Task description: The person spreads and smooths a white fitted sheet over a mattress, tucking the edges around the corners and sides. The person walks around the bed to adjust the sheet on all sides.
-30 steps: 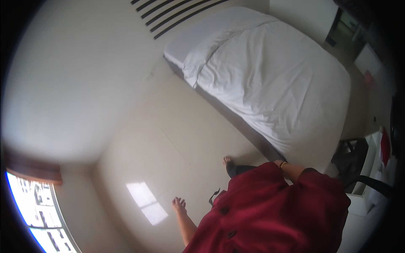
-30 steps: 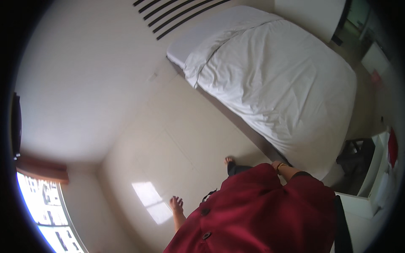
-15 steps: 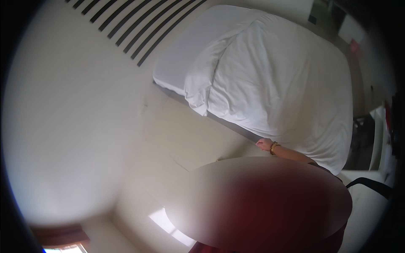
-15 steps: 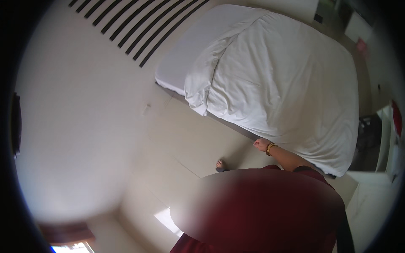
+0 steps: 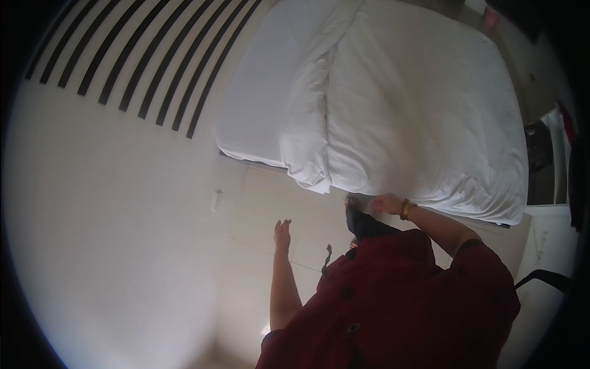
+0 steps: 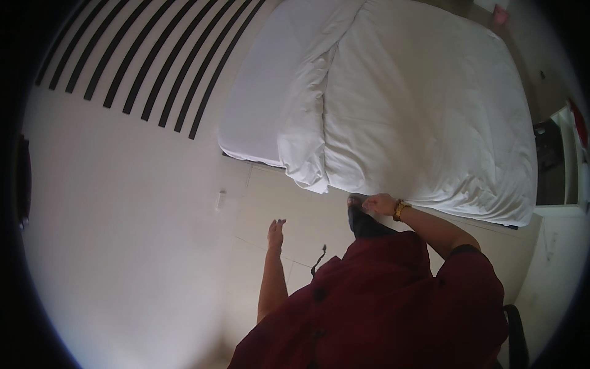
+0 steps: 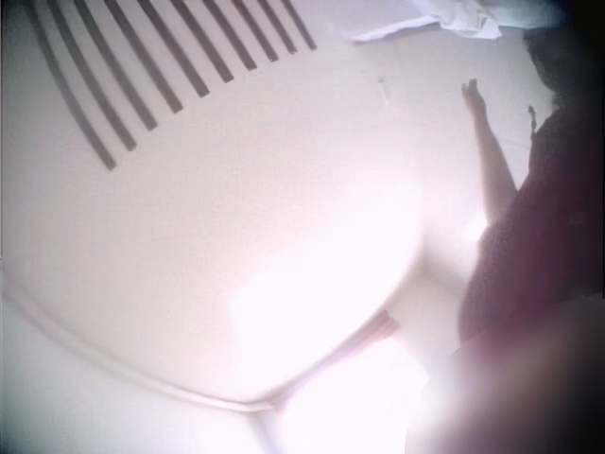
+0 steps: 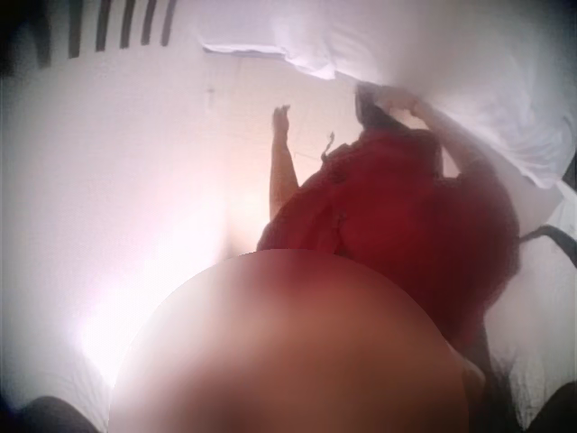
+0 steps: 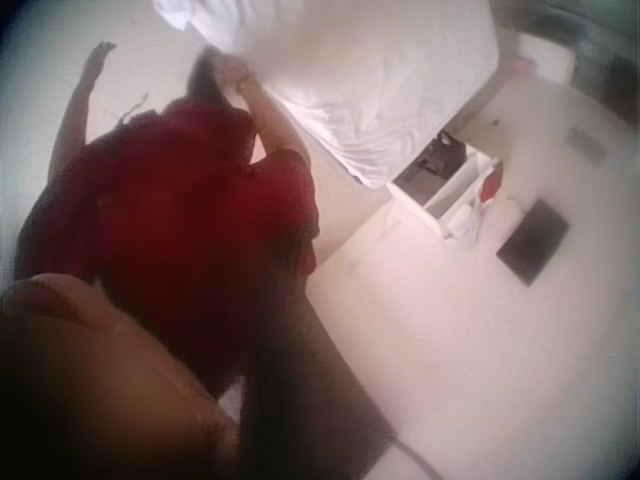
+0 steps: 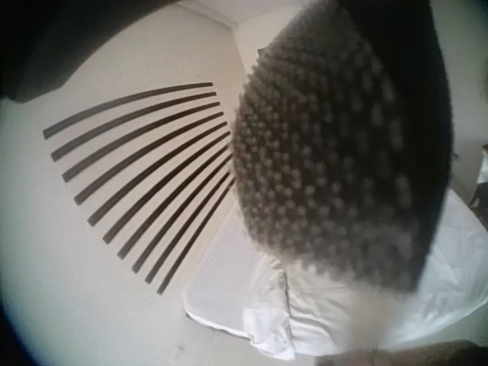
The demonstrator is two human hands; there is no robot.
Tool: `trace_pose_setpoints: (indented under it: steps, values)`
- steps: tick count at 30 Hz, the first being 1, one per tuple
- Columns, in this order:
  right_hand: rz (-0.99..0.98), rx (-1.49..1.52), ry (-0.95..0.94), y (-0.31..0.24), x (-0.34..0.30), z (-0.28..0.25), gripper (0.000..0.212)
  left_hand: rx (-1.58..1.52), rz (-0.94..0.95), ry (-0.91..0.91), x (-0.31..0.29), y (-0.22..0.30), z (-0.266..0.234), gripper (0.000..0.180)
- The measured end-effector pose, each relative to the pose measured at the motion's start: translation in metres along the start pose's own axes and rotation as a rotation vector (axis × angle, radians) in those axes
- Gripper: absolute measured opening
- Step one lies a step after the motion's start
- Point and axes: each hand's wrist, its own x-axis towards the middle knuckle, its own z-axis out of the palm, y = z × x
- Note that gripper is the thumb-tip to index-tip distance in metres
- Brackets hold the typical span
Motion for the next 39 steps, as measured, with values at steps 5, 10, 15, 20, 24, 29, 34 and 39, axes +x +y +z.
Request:
trace_pose_setpoints:
  steps: [5,10,15,20,24,29,34,39]
  values:
    - [-0.094,0.106,0.232,-0.041,0.118,-0.022,0.021,0.001,0.230,-0.076,0.094,0.067,0.024,0.043]
    - [-0.253,0.218,0.491,-0.081,0.240,-0.039,0.024,-0.007,0.042,-0.137,0.201,0.113,0.030,0.064]
    - [-0.112,0.175,0.902,-0.072,0.357,-0.037,0.033,0.141,0.155,-0.005,0.335,0.150,0.043,0.087]
    - [0.419,0.852,0.709,-0.077,0.410,-0.025,0.042,-0.085,0.095,-0.185,0.391,0.190,0.066,0.083]
    - [0.449,1.400,0.516,-0.070,0.403,-0.010,0.045,0.122,0.669,-0.228,0.316,0.245,0.030,0.056]
    - [0.344,1.401,0.583,-0.007,0.362,0.055,0.047,0.568,0.678,-0.651,0.239,0.273,0.075,0.067]
    - [0.443,2.019,0.741,0.001,0.279,0.122,0.043,0.717,0.640,-0.942,0.253,0.213,0.152,0.053]
    - [0.350,1.360,0.959,-0.041,0.267,0.111,0.050,0.137,0.635,-0.769,0.239,0.166,0.116,0.030]
